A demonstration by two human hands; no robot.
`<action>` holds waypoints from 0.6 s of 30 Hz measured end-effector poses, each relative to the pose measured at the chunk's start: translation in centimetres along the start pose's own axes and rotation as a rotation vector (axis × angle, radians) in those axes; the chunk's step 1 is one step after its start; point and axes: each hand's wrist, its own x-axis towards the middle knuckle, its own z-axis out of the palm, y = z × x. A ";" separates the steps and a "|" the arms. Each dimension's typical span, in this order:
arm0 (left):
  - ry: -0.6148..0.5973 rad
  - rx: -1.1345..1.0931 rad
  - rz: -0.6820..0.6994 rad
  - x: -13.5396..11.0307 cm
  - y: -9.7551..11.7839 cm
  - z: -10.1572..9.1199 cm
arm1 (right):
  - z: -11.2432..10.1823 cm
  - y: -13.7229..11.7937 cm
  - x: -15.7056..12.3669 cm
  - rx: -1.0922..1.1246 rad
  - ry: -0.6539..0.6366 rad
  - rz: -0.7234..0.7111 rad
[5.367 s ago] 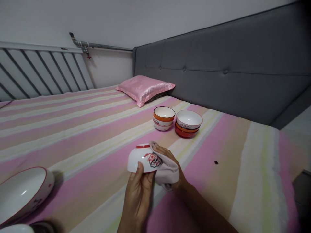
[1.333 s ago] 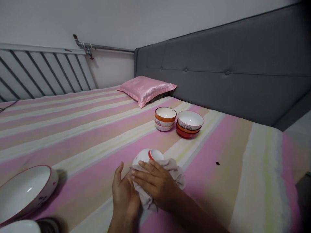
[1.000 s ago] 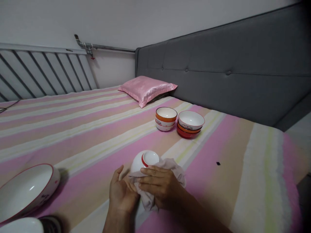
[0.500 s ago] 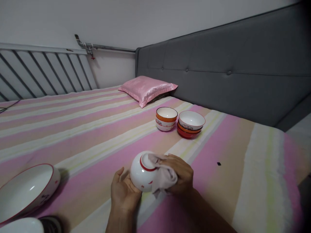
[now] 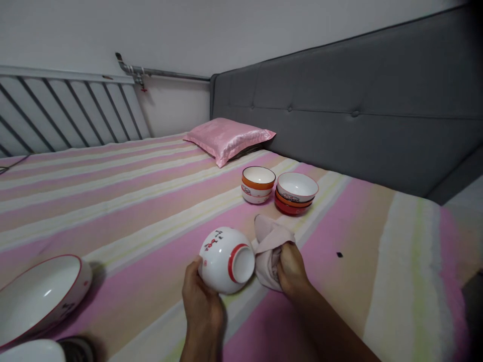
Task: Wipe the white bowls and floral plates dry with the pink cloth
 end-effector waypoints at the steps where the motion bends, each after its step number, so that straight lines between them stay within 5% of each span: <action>1: -0.016 0.027 0.009 -0.2 -0.4 0.0 | 0.2 -0.1 0.0 0.013 -0.027 0.009; 8: -0.287 0.175 -0.053 -1.0 -2.4 -1.0 | 0.8 -1.6 -1.1 -0.085 -0.459 -0.246; 18: -0.248 0.060 -0.043 -1.2 -2.3 -0.3 | 0.1 -3.8 -2.6 -0.722 -0.596 -0.998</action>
